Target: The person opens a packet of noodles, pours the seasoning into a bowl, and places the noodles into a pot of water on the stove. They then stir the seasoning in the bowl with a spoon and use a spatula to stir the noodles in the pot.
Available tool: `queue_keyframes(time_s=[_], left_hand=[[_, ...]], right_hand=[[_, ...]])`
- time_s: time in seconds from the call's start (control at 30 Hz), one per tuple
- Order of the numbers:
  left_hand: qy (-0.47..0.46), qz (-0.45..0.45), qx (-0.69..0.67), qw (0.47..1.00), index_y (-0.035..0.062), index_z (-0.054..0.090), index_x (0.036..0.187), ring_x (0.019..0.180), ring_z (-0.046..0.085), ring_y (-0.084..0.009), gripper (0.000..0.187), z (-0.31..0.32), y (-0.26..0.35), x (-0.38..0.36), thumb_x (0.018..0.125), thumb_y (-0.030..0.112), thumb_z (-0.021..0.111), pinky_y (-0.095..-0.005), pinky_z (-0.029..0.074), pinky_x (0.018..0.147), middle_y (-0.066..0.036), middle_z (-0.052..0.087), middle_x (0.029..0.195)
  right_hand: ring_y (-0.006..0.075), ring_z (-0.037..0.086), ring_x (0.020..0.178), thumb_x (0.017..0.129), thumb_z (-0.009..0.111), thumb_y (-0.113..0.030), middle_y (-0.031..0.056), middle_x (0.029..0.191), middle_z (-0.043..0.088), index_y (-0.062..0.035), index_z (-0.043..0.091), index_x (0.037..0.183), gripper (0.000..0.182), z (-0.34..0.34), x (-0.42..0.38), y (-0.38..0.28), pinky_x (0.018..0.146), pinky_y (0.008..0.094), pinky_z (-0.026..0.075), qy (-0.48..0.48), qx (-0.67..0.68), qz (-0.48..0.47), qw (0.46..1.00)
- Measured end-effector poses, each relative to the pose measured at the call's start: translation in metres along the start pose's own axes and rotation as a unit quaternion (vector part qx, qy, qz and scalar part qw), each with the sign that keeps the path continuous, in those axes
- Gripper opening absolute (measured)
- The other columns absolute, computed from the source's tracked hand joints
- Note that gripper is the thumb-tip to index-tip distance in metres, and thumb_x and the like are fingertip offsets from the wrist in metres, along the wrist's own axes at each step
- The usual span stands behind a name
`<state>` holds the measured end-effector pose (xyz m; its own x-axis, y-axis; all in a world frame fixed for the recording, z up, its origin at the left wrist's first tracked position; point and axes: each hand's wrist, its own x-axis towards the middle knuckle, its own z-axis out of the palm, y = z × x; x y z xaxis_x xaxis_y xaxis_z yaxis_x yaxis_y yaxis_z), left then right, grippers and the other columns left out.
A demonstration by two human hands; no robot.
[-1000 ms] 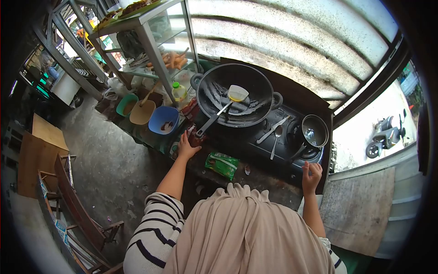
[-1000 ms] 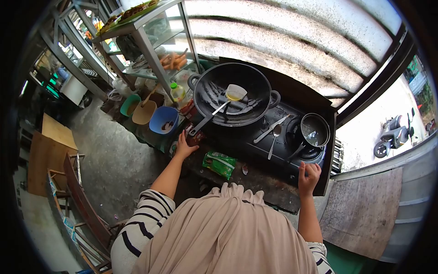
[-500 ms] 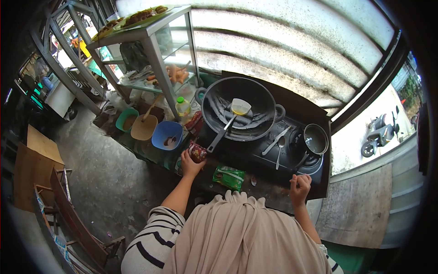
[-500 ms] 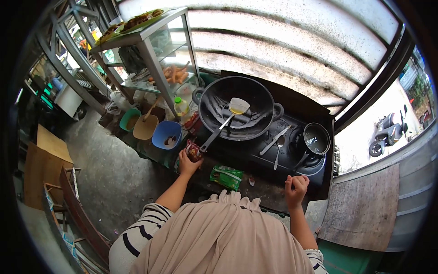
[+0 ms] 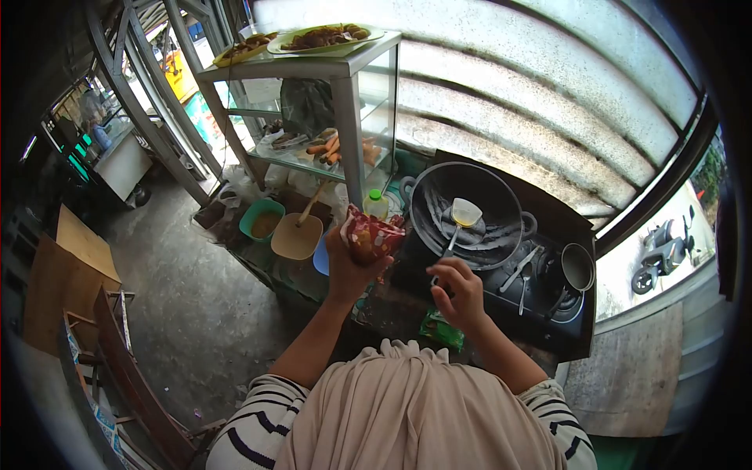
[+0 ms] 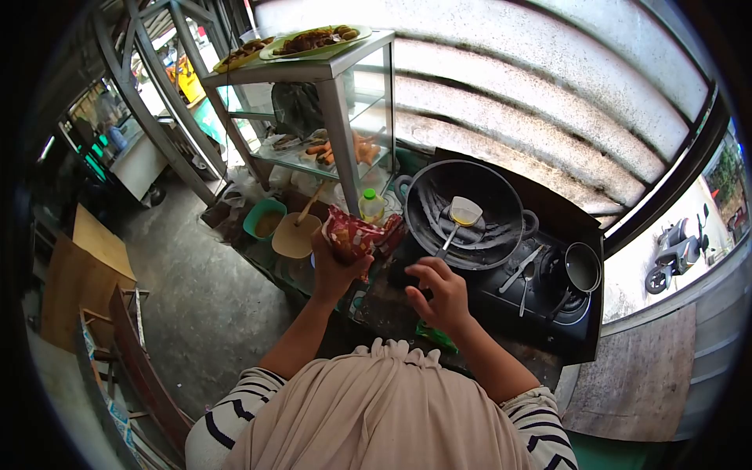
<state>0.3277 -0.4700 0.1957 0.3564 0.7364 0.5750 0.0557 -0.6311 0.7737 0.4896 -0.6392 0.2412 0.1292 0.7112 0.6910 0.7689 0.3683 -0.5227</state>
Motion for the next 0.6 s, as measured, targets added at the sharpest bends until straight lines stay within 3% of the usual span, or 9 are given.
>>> queue_keyframes(time_s=[0.07,0.1,0.2,0.27,0.33,0.4,0.5,0.57,0.6], left_hand=[[-0.009,-0.010,-0.078,0.997,0.0030,0.033,0.128,0.110,0.042,-0.0320,0.078,0.000,0.001,0.000,0.069,0.031,0.077,-0.0407,0.034,0.094,-0.017,0.038,0.116],[-0.011,-0.007,-0.079,0.997,0.0030,0.033,0.128,0.110,0.042,-0.0320,0.078,-0.003,0.000,-0.002,0.069,0.031,0.077,-0.0407,0.034,0.094,-0.017,0.038,0.116],[-0.058,-0.032,-0.061,0.996,0.0022,0.035,0.127,0.109,0.042,-0.0320,0.063,-0.015,-0.004,-0.008,0.081,0.032,0.066,-0.0386,0.034,0.094,-0.018,0.038,0.116],[-0.084,-0.057,-0.047,0.994,0.0021,0.039,0.121,0.110,0.042,-0.0279,0.044,-0.019,-0.012,-0.013,0.091,0.032,0.052,-0.0374,0.033,0.095,-0.016,0.039,0.117],[-0.072,-0.050,-0.090,0.992,0.0021,0.041,0.118,0.106,0.045,-0.0241,0.038,-0.019,-0.008,-0.013,0.094,0.031,0.048,-0.0358,0.036,0.092,-0.014,0.043,0.115],[-0.065,-0.047,-0.135,0.988,0.0021,0.044,0.114,0.103,0.047,-0.0202,0.033,-0.017,-0.007,-0.011,0.096,0.030,0.045,-0.0341,0.039,0.089,-0.012,0.047,0.112],[-0.098,-0.128,-0.215,0.963,0.0027,0.047,0.110,0.093,0.052,-0.0135,0.030,-0.004,-0.017,-0.011,0.098,0.029,0.040,-0.0291,0.044,0.082,-0.007,0.053,0.104],[-0.066,-0.268,-0.351,0.895,0.0038,0.048,0.109,0.086,0.054,-0.0120,0.030,0.009,-0.035,-0.015,0.099,0.031,0.039,-0.0255,0.046,0.076,-0.004,0.055,0.099],[-0.071,-0.270,-0.355,0.892,0.0038,0.048,0.109,0.086,0.054,-0.0120,0.030,0.012,-0.034,-0.015,0.099,0.031,0.039,-0.0255,0.046,0.076,-0.004,0.055,0.099]], right_hand=[[0.0183,0.063,0.067,0.077,0.071,-0.021,0.0128,0.109,0.056,-0.0061,0.052,0.115,0.045,0.028,0.019,-0.016,0.055,0.0293,0.048,-0.013,0.060,0.154,0.986],[0.0183,0.063,0.067,0.077,0.071,-0.021,0.0128,0.109,0.056,-0.0061,0.052,0.115,0.045,0.040,0.021,-0.021,0.055,0.0293,0.048,-0.010,0.059,0.154,0.986],[0.0126,0.063,0.069,0.073,0.076,-0.023,0.0113,0.117,0.053,-0.0092,0.033,0.133,0.075,0.070,0.019,-0.020,0.053,0.0237,0.047,-0.067,0.105,0.236,0.964],[0.0129,0.063,0.069,0.074,0.075,-0.019,0.0110,0.116,0.054,-0.0087,0.039,0.128,0.066,0.078,0.019,-0.032,0.053,0.0239,0.048,-0.022,0.126,0.252,0.959],[0.0133,0.063,0.069,0.075,0.074,-0.016,0.0107,0.115,0.055,-0.0083,0.045,0.124,0.057,0.083,0.023,-0.032,0.053,0.0242,0.048,0.024,0.146,0.268,0.952],[0.0072,0.058,0.062,0.079,0.068,-0.005,0.0055,0.087,0.062,-0.0067,0.056,0.109,0.032,0.084,0.022,-0.024,0.050,0.0212,0.044,0.029,0.066,0.125,0.990],[0.0158,0.064,0.076,0.078,0.066,0.001,0.0081,0.099,0.061,-0.0039,0.060,0.094,0.019,0.072,0.013,-0.027,0.060,0.0247,0.052,0.009,0.055,0.173,0.983],[0.0164,0.064,0.078,0.077,0.065,0.003,0.0084,0.095,0.061,-0.0032,0.060,0.094,0.019,0.069,0.006,-0.026,0.062,0.0252,0.053,0.045,0.038,0.159,0.986],[0.0171,0.065,0.079,0.077,0.065,0.004,0.0086,0.091,0.061,-0.0026,0.059,0.094,0.020,0.069,0.002,-0.025,0.065,0.0257,0.054,0.077,0.027,0.139,0.987]])
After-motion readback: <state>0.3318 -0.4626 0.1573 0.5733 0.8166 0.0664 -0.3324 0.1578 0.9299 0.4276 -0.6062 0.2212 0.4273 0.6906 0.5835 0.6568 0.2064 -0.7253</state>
